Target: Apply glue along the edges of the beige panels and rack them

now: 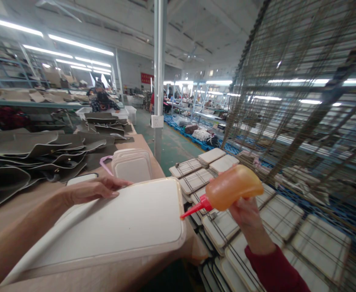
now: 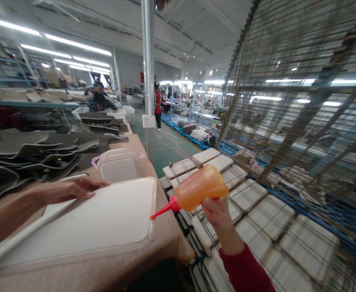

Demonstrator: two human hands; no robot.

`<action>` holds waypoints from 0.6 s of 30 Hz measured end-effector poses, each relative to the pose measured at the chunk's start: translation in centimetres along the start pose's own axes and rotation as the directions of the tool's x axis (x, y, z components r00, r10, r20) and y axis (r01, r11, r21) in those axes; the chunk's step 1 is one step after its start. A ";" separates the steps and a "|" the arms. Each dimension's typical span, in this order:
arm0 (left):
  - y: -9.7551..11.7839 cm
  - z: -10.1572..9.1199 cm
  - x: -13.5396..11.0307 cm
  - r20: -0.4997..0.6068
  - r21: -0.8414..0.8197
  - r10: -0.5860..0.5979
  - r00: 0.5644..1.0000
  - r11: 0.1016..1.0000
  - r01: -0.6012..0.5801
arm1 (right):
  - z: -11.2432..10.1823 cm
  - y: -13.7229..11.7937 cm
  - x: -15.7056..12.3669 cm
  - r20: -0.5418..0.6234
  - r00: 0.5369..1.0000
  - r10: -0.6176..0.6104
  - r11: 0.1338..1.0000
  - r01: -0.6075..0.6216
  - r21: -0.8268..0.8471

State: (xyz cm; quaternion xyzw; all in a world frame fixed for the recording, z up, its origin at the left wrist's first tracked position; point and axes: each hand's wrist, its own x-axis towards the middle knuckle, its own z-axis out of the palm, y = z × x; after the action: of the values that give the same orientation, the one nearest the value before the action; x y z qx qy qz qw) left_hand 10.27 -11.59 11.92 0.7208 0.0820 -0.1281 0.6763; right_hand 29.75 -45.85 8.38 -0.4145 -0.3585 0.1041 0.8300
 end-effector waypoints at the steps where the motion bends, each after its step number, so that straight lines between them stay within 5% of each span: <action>1: -0.1 0.0 0.0 0.002 -0.001 0.003 1.000 1.000 -0.003 | 0.1 0.0 0.0 0.000 1.000 -0.004 1.000 0.004 0.004; 18: -1.0 -0.7 -0.2 -0.003 -0.045 0.011 1.000 0.999 -0.011 | 1.1 -0.5 -0.4 -0.028 0.998 -0.055 0.999 0.055 0.000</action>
State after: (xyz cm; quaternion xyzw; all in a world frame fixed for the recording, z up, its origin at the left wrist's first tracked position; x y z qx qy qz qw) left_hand 9.86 -10.81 11.01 0.7062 0.0818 -0.1214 0.6927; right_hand 28.68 -45.70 9.02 -0.4057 -0.3580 0.0756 0.8376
